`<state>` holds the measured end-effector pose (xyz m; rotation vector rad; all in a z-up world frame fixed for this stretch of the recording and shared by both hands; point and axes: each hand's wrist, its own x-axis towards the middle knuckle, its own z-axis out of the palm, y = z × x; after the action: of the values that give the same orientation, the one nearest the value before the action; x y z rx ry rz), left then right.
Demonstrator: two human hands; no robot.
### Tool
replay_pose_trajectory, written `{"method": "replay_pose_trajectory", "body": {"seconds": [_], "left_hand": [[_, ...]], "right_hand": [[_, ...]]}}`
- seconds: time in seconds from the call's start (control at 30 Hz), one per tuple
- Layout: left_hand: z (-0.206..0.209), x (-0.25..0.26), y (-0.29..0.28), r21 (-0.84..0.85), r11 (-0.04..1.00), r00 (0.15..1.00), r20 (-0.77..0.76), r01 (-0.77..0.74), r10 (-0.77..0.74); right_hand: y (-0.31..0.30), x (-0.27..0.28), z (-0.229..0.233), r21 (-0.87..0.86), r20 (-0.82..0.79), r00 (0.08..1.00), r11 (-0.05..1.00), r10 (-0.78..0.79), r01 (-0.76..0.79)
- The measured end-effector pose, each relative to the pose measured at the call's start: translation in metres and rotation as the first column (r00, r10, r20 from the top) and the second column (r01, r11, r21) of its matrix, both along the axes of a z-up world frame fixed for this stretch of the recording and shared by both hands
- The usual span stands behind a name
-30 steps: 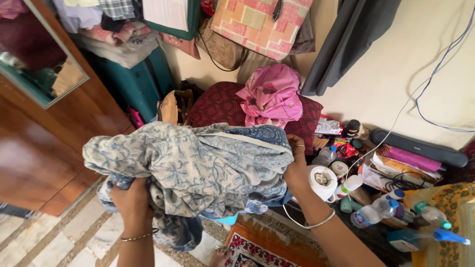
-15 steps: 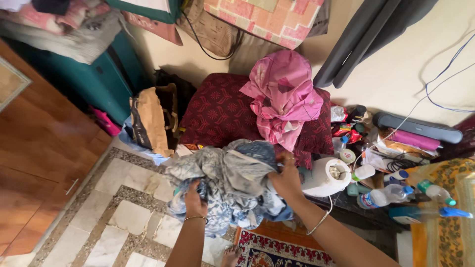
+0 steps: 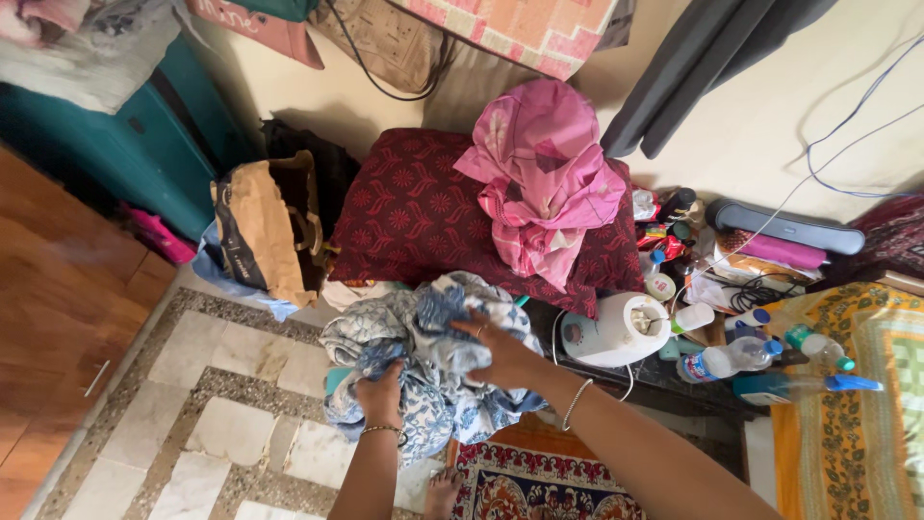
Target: The person picks up a pillow, a shirt, and a bedsheet from a bed and folds them by hand, placing the items back on the bed.
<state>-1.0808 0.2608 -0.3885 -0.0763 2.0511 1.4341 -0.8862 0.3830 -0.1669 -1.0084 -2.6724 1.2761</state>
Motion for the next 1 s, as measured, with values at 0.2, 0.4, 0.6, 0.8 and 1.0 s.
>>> {"method": "replay_pose_trajectory", "body": {"seconds": [0.2,0.4,0.6,0.8,1.0], "left_hand": [[0.082,-0.016,-0.006,0.015,0.989,0.979,-0.143,0.146,-0.142],[0.083,-0.028,-0.009,0.109,0.938,0.866,-0.431,0.329,-0.253],[-0.012,-0.019,-0.023,-0.099,0.813,0.725,-0.399,0.574,-0.561],[-0.004,-0.008,-0.026,-0.266,0.864,0.81,-0.311,0.429,-0.498],[0.03,0.009,-0.026,-0.32,0.888,0.838,-0.334,0.329,-0.431]], "right_hand": [[-0.007,-0.002,-0.025,0.083,0.105,0.984,0.988,-0.141,0.133],[0.008,-0.003,-0.048,0.082,0.017,0.946,0.943,-0.324,0.321],[-0.005,0.007,-0.075,-0.023,0.058,0.997,0.998,0.054,-0.053],[-0.012,0.024,-0.075,0.022,0.044,0.998,0.999,-0.038,0.037],[-0.01,0.044,-0.062,0.064,0.001,0.984,0.982,-0.179,0.179]]}}
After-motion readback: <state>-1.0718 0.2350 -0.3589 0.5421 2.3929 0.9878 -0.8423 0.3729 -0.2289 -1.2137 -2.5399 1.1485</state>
